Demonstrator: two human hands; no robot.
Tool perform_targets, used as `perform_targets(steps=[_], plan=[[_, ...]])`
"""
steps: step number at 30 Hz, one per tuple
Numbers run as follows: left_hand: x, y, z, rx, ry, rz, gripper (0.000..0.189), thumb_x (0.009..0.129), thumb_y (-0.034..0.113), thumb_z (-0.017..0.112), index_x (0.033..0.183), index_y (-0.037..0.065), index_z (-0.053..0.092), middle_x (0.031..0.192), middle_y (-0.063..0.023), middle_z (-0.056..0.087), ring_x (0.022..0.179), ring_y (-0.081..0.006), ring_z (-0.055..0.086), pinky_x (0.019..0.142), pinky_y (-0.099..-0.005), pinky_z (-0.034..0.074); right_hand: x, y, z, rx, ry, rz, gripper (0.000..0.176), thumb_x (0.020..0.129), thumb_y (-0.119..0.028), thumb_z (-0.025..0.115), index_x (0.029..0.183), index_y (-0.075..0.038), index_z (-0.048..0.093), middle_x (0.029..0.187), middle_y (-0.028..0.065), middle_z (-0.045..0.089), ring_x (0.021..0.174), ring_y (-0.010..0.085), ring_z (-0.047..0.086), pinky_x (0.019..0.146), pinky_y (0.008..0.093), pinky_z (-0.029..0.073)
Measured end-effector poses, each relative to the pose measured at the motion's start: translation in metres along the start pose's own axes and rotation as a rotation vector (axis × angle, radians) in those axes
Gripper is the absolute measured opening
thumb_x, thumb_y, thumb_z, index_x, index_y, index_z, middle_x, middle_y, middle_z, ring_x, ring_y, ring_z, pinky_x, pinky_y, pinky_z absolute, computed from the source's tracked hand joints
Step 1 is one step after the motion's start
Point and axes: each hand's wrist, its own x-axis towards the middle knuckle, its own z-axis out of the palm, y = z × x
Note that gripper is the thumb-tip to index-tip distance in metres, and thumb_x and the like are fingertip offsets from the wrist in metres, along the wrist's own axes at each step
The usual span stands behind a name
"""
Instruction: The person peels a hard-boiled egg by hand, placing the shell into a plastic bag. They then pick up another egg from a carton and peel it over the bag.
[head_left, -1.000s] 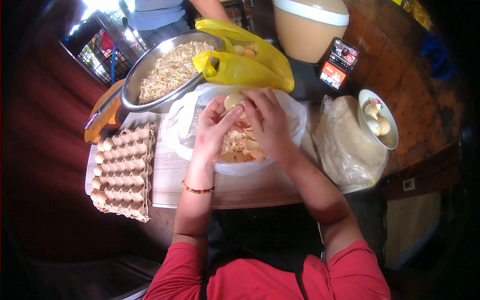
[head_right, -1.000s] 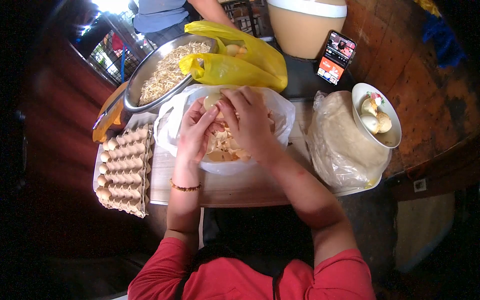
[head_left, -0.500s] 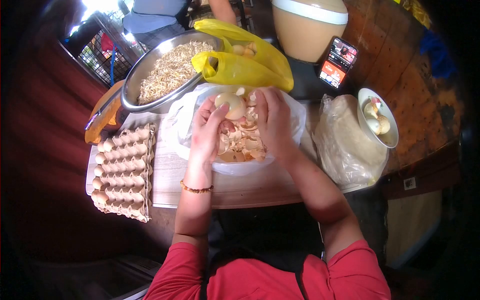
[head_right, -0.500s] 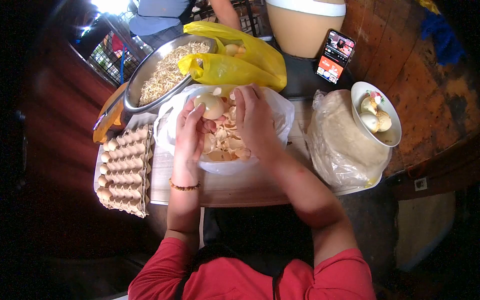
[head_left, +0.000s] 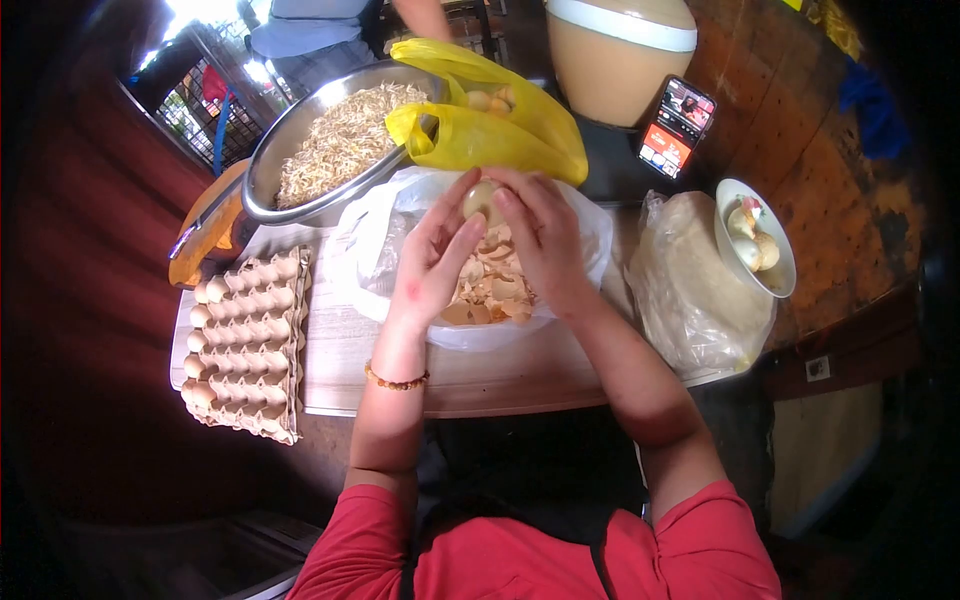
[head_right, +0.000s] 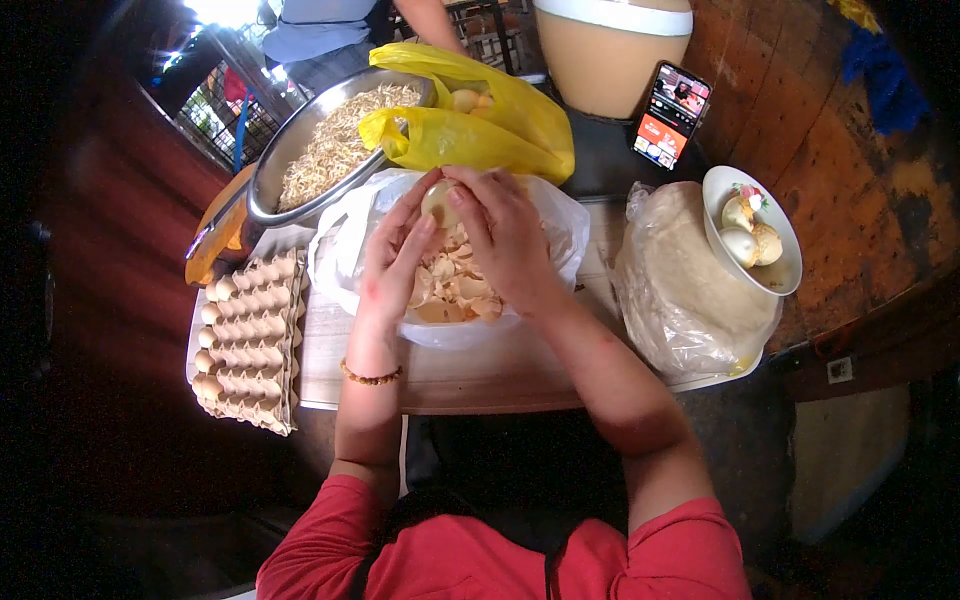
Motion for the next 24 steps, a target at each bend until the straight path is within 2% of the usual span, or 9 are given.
perform_targets(steps=[2, 6, 8, 13, 18, 22, 24], plan=[[-0.0006, 0.0014, 0.0041, 0.104, 0.092, 0.027, 0.044, 0.093, 0.007, 0.057, 0.133, -0.004, 0.044, 0.107, -0.0068, 0.062, 0.088, -0.0065, 0.057, 0.076, -0.0190, 0.046, -0.0011, -0.0004, 0.0013, -0.072, 0.021, -0.063, 0.024, 0.092, -0.012, 0.056, 0.114, -0.004, 0.060, 0.099, 0.0157, 0.060, 0.087, 0.0308, 0.059, 0.079, 0.0373, 0.047], [-0.0011, 0.0019, 0.0028, 0.171, 0.108, -0.011, 0.039, 0.092, 0.011, 0.059, 0.127, -0.005, 0.050, 0.097, -0.0036, 0.065, 0.078, -0.0037, 0.056, 0.066, -0.0176, 0.046, -0.0038, -0.0019, 0.0063, -0.164, 0.039, -0.196, 0.023, 0.090, -0.008, 0.057, 0.112, -0.005, 0.060, 0.096, 0.0143, 0.059, 0.086, 0.0330, 0.059, 0.076, 0.0386, 0.047], [0.0001, -0.0004, 0.0027, 0.073, 0.135, -0.063, 0.035, 0.091, 0.012, 0.061, 0.121, -0.006, 0.055, 0.092, -0.0029, 0.065, 0.074, -0.0032, 0.056, 0.061, -0.0178, 0.047, -0.0059, -0.0065, 0.0067, -0.162, 0.027, -0.172, 0.023, 0.090, -0.007, 0.057, 0.112, -0.005, 0.060, 0.096, 0.0143, 0.059, 0.085, 0.0336, 0.059, 0.075, 0.0389, 0.047], [-0.0005, 0.0037, 0.0046, 0.080, 0.128, -0.090, 0.032, 0.090, 0.010, 0.062, 0.118, -0.006, 0.058, 0.089, -0.0035, 0.066, 0.073, -0.0037, 0.058, 0.060, -0.0182, 0.049, -0.0077, -0.0070, 0.0069, -0.194, 0.003, -0.135, 0.021, 0.090, -0.005, 0.055, 0.111, -0.004, 0.059, 0.094, 0.0156, 0.058, 0.085, 0.0354, 0.058, 0.073, 0.0406, 0.048], [-0.0011, 0.0047, 0.0051, 0.074, 0.122, -0.071, 0.032, 0.089, 0.008, 0.061, 0.118, -0.006, 0.058, 0.089, -0.0045, 0.067, 0.074, -0.0049, 0.059, 0.060, -0.0186, 0.049, -0.0071, 0.0000, 0.0073, -0.122, 0.024, -0.101, 0.019, 0.091, -0.003, 0.051, 0.109, -0.003, 0.057, 0.096, 0.0183, 0.059, 0.087, 0.0382, 0.058, 0.077, 0.0417, 0.046], [-0.0009, 0.0027, 0.0016, 0.059, 0.086, -0.078, 0.035, 0.089, 0.003, 0.061, 0.122, -0.006, 0.054, 0.094, -0.0063, 0.066, 0.082, -0.0076, 0.061, 0.069, -0.0201, 0.049, -0.0059, -0.0009, 0.0058, -0.038, 0.018, -0.025, 0.019, 0.092, -0.004, 0.048, 0.109, -0.003, 0.057, 0.097, 0.0195, 0.060, 0.089, 0.0396, 0.056, 0.080, 0.0425, 0.045], [-0.0003, 0.0015, 0.0007, 0.045, 0.070, -0.075, 0.037, 0.088, 0.001, 0.060, 0.124, -0.006, 0.052, 0.098, -0.0076, 0.066, 0.087, -0.0091, 0.061, 0.073, -0.0213, 0.050, -0.0044, -0.0015, 0.0054, -0.080, 0.058, -0.065, 0.018, 0.095, -0.008, 0.046, 0.108, -0.002, 0.058, 0.097, 0.0189, 0.060, 0.080, 0.0345, 0.060, 0.073, 0.0396, 0.048]])
